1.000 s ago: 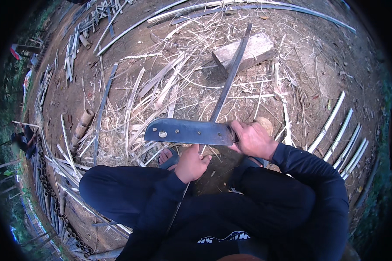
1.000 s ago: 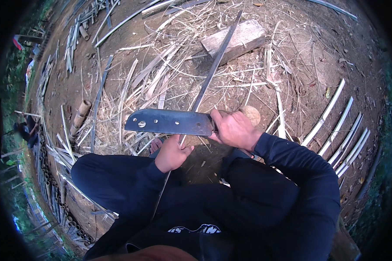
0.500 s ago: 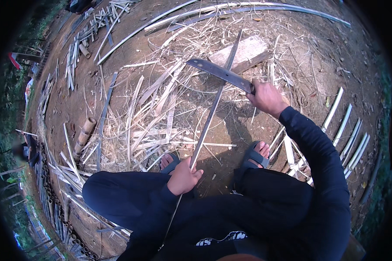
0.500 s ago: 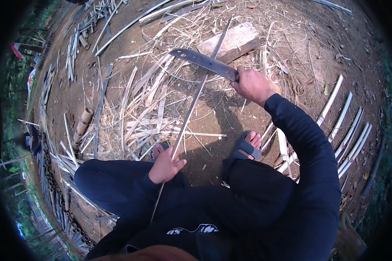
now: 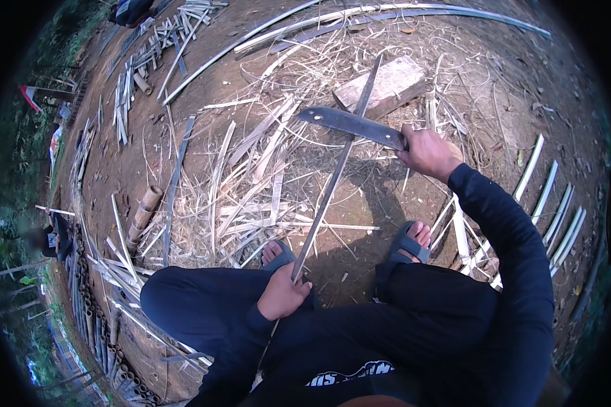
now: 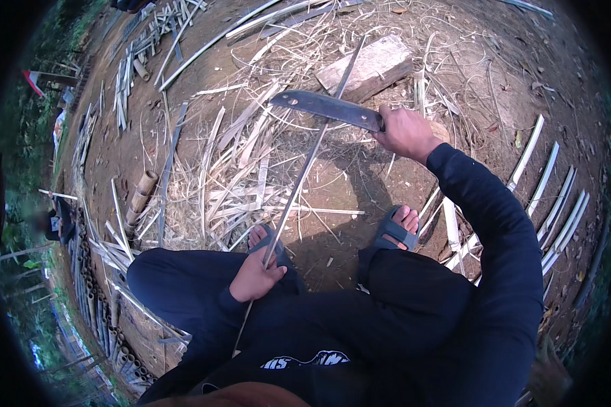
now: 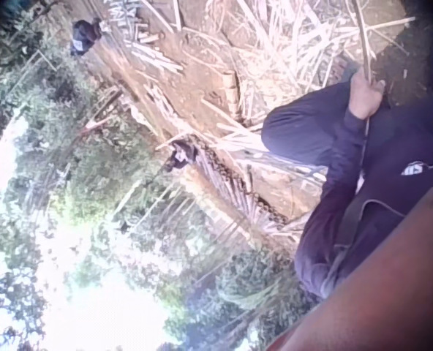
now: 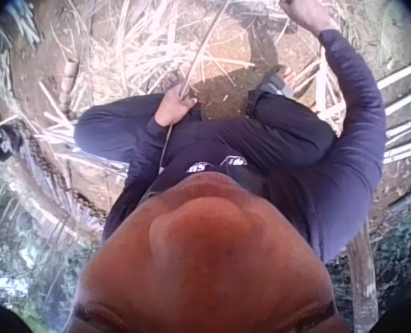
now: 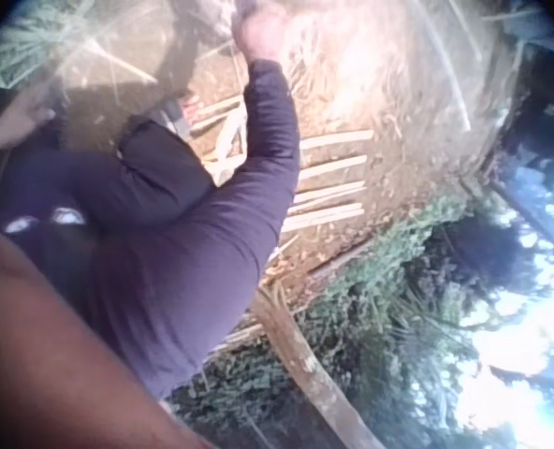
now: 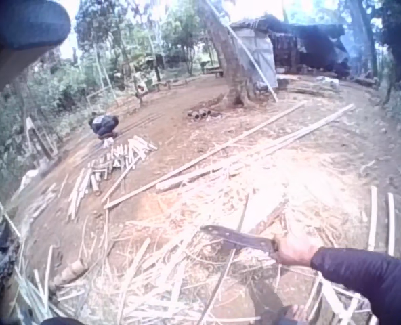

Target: The person is stripping the outer layer and smoothing bamboo strips using a large knife while holding the bamboo by hand.

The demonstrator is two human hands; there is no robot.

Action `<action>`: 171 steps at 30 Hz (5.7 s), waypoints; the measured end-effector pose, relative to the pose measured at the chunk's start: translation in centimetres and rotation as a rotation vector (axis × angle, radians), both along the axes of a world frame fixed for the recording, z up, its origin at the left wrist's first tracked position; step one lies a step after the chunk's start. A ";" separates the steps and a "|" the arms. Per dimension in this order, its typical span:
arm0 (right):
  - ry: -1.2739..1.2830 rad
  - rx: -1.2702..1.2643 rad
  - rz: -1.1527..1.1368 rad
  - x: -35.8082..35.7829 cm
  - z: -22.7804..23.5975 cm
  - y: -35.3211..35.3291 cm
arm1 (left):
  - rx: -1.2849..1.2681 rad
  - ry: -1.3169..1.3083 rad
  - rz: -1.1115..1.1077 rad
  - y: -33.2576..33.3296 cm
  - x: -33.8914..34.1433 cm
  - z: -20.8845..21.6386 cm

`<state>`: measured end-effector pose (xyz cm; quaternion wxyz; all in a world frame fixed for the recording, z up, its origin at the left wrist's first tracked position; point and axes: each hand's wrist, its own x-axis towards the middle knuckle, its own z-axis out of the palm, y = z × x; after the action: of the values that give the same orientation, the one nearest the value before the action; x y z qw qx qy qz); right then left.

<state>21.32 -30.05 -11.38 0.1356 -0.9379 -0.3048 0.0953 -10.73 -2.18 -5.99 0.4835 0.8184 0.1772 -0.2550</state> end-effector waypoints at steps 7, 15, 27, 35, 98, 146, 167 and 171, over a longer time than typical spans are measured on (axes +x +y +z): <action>0.002 -0.039 -0.231 5.2 -1.7 -1.6 | 0.181 -0.012 0.006 -0.7 -1.5 1.1; 0.004 -0.116 0.155 -0.8 1.4 2.0 | 0.523 -0.007 -0.071 -2.2 -1.5 1.5; -0.054 -0.244 0.148 2.5 0.6 0.3 | 0.734 -0.025 -0.086 -4.0 -1.4 2.2; -0.068 -0.162 0.090 3.8 1.4 1.1 | 0.788 -0.114 -0.095 -3.0 -0.9 1.5; -0.058 0.005 0.028 3.1 0.6 0.9 | -0.182 0.193 0.302 -1.8 -0.6 2.9; 0.386 0.175 -0.266 16.8 -2.4 0.4 | -0.158 0.250 0.315 -0.2 0.0 5.3; 0.527 0.295 -0.185 15.6 -4.4 1.6 | -0.291 0.290 0.345 -0.3 0.1 4.9; 0.554 0.305 -0.223 16.7 -4.4 0.8 | -0.290 0.288 0.337 -0.8 0.4 5.1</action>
<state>38.04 -29.23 -15.82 0.3615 -0.8729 -0.1625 0.2844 -10.32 -2.98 -0.90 0.6011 0.6550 0.3394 -0.3074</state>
